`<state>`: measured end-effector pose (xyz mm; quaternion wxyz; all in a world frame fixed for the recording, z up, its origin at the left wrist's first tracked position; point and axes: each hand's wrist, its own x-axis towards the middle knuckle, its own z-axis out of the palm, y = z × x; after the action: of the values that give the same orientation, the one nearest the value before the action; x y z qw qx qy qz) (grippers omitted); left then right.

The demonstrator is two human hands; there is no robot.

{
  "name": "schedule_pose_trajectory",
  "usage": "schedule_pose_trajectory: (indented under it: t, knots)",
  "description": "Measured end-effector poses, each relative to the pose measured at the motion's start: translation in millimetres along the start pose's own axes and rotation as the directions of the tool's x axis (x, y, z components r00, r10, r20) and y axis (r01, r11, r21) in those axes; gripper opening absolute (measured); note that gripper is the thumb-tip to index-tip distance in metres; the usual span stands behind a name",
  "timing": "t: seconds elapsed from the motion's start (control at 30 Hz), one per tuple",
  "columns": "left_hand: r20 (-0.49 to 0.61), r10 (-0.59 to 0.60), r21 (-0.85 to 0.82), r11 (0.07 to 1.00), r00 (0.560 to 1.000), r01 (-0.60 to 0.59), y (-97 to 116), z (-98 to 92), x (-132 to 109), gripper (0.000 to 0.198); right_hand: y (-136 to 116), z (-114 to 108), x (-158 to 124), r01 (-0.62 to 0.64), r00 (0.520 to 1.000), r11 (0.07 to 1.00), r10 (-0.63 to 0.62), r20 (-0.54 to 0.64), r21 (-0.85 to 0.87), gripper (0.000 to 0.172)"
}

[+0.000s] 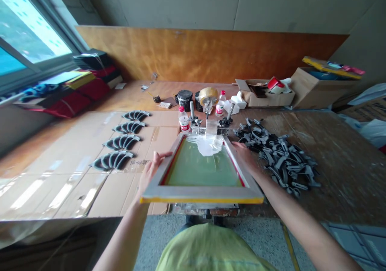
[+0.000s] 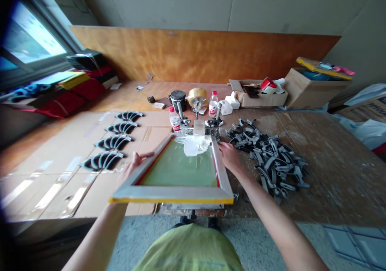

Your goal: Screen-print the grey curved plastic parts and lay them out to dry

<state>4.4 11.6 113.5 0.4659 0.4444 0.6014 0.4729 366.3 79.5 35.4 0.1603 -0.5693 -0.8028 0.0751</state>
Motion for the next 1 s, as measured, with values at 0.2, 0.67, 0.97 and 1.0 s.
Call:
schedule_pose_trajectory:
  t: [0.2, 0.67, 0.97, 1.0]
  knots:
    - [0.069, -0.233, 0.037, 0.972, 0.97, 0.231, -92, 5.9, -17, 0.09, -24, -18, 72, 0.118, 0.983, 0.993, -0.121, -0.134, -0.03, 0.049]
    - [0.065, -0.276, 0.014, 0.961, 0.959, 0.275, -123, 11.8, -11, 0.086, -62, -4, 30, 0.445, 0.858, 0.895, -0.418, 0.299, -0.027, 0.024]
    - [0.017, -0.252, 0.027, 0.968, 0.968, 0.251, -118, 12.8, -14, 0.084, -64, 6, 33, 0.384, 0.913, 0.922, -0.372, 0.167, -0.049, 0.025]
    - [0.016, -0.251, 0.03, 0.968, 0.968, 0.251, -118, 12.8, -14, 0.084, -65, 13, 26, 0.386, 0.917, 0.921, -0.376, 0.133, -0.052, 0.027]
